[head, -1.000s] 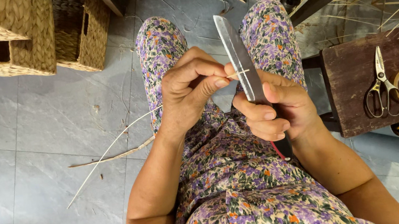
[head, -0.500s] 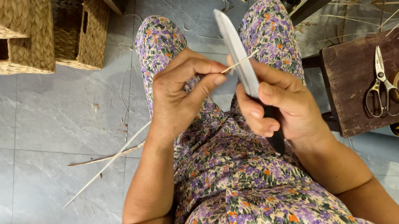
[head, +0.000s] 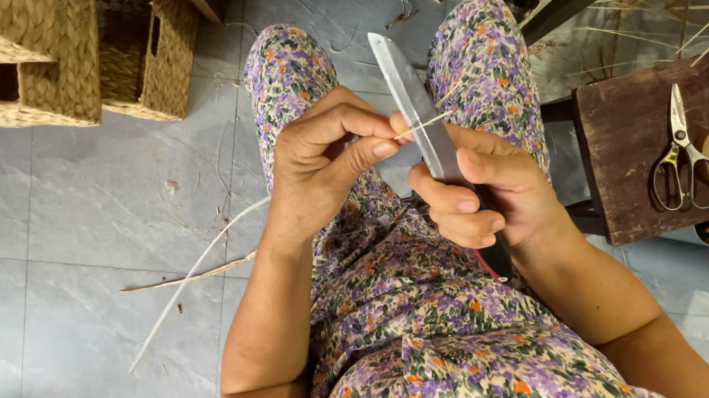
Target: The person sits on the floor and uses a knife to sharpen thin wooden sticks. They hold each stick with one hand and carefully shave the end with the knife, then place the sharpened stick on a nearby table.
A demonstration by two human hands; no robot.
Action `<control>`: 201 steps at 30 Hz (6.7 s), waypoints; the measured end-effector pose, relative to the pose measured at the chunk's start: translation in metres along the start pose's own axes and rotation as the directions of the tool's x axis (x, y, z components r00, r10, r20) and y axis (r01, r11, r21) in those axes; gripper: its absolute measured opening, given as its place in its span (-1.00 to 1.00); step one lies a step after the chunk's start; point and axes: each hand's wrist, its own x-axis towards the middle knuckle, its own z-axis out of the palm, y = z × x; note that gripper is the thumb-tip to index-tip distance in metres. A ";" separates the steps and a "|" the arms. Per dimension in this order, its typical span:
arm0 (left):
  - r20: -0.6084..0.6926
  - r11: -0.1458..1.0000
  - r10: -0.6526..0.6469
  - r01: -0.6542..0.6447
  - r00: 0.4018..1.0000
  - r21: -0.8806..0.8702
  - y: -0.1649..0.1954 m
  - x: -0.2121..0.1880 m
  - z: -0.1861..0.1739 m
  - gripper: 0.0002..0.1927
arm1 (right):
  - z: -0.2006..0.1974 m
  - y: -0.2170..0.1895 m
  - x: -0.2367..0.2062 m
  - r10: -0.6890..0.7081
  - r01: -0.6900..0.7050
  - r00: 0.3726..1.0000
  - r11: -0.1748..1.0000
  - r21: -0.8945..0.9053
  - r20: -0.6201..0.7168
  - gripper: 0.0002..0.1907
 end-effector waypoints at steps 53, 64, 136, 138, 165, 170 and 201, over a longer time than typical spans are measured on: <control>0.214 0.506 0.343 -0.372 0.915 0.779 0.090 0.043 0.003 -0.84 | 0.002 0.011 0.014 -0.105 0.058 0.986 0.947 -0.317 -0.133 -0.63; 0.062 0.697 0.376 -0.327 0.924 0.638 0.084 0.074 0.017 -0.85 | -0.032 0.043 0.035 0.098 -0.149 0.959 0.972 -0.181 -0.265 -0.73; -0.633 0.981 0.134 -0.192 0.763 -0.024 -0.001 0.036 -0.105 -0.86 | -0.107 -0.014 -0.001 -0.115 0.117 0.927 0.993 -0.018 -0.357 -0.50; -0.663 0.965 0.230 -0.255 0.712 0.060 -0.002 0.031 -0.125 -0.87 | -0.118 -0.021 -0.011 -0.147 0.171 0.911 0.985 0.030 -0.386 -0.60; -0.492 0.942 -0.251 0.094 0.833 -0.322 -0.143 0.154 0.004 -0.72 | -0.137 0.005 -0.046 -0.190 0.167 0.951 0.979 -0.113 -0.243 -0.45; -0.377 0.913 -0.306 0.157 0.874 -0.377 -0.161 0.171 0.050 -0.70 | -0.138 0.005 -0.047 -0.165 0.148 0.953 0.985 -0.084 -0.253 -0.38; -0.197 0.817 -0.495 0.376 0.846 -0.437 -0.143 0.095 0.082 -0.69 | -0.073 -0.061 -0.053 -0.589 0.184 0.707 0.688 -0.702 -0.391 -0.34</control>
